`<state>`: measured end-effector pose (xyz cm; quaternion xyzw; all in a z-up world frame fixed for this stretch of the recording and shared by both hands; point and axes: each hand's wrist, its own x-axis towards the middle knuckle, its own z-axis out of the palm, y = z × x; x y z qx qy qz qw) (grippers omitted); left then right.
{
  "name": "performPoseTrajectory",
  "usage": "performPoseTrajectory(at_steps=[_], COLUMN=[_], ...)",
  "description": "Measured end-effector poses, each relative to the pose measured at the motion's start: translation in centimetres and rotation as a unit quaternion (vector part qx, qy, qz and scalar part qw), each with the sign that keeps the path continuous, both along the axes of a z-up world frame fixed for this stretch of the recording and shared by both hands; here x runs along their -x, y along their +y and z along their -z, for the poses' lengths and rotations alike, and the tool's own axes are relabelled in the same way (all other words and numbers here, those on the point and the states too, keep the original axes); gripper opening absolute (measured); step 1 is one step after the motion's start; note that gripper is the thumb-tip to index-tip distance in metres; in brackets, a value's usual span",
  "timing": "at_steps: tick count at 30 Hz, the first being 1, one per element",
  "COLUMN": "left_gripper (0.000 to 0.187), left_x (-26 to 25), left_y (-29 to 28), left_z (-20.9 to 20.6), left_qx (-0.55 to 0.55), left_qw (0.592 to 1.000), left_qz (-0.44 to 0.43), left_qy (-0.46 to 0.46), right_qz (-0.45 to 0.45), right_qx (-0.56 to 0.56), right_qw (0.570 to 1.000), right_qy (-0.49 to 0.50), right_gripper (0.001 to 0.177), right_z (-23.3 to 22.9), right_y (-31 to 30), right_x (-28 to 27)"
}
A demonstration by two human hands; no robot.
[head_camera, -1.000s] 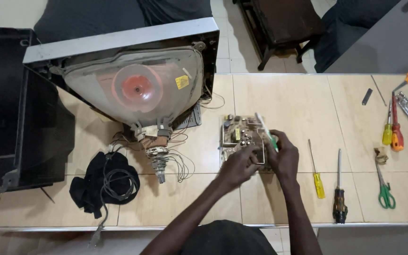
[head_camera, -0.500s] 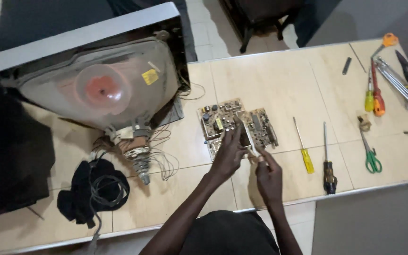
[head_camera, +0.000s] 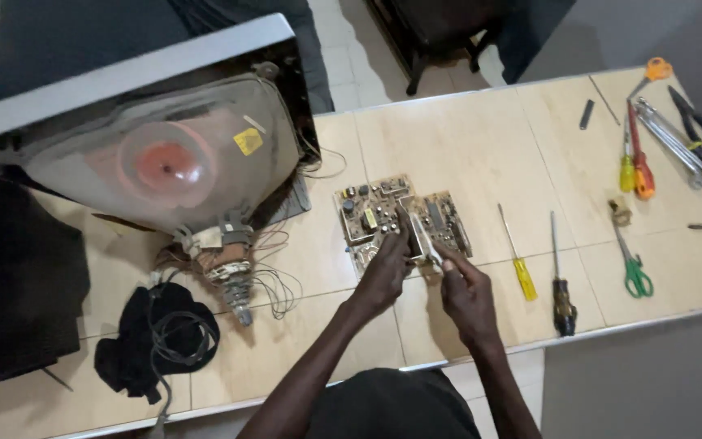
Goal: Cleaning a circuit board from a disassembled television using a toothbrush and a screwdriver.
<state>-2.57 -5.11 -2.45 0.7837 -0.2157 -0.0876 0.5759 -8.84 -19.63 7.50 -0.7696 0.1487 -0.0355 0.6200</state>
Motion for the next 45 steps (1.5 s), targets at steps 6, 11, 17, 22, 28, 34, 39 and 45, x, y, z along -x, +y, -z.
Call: performPoseTrajectory(at_steps=[6, 11, 17, 22, 28, 34, 39, 45], left_gripper=[0.076, 0.068, 0.09, 0.072, 0.072, 0.072, 0.084, 0.091], left_x=[-0.2, 0.4, -0.5, -0.9, -0.4, 0.1, 0.0, 0.1], left_y=[0.5, 0.6, 0.8, 0.5, -0.2, -0.4, -1.2, -1.8], left_z=[-1.8, -1.9, 0.6, 0.9, 0.0, 0.1, -0.6, -3.3], left_qx=[0.009, 0.015, 0.051, 0.013, -0.003, -0.008, -0.003, -0.029], left_qw=[1.0, 1.0, 0.998, 1.0, 1.0, 1.0, 0.998, 0.997], left_qz=[0.003, 0.007, 0.02, 0.01, -0.018, -0.024, -0.055, -0.06], left_qy=[-0.014, 0.001, 0.035, -0.014, -0.01, -0.006, 0.008, 0.043], right_qz=[-0.05, -0.01, -0.073, -0.117, 0.061, -0.016, -0.043, -0.075], right_qx=[0.051, 0.039, 0.019, -0.04, -0.03, 0.045, 0.085, 0.231], right_qw=[0.997, 0.999, 0.997, 0.992, 0.997, 0.999, 0.995, 0.97], right_qy=[-0.036, 0.01, 0.0, 0.004, -0.034, 0.019, 0.018, 0.024], right_gripper=[0.036, 0.04, 0.036, 0.034, 0.037, 0.038, 0.042, 0.041], right_z=[5.6, 1.9, 4.8, -0.4, 2.8, 2.5, 6.8, 8.2], right_y=[-1.0, 0.5, 1.3, 2.6, -0.5, -1.4, -2.1, -2.3], right_x=[-2.7, -1.6, 0.0, 2.0, 1.2, 1.7, 1.8, 0.6])
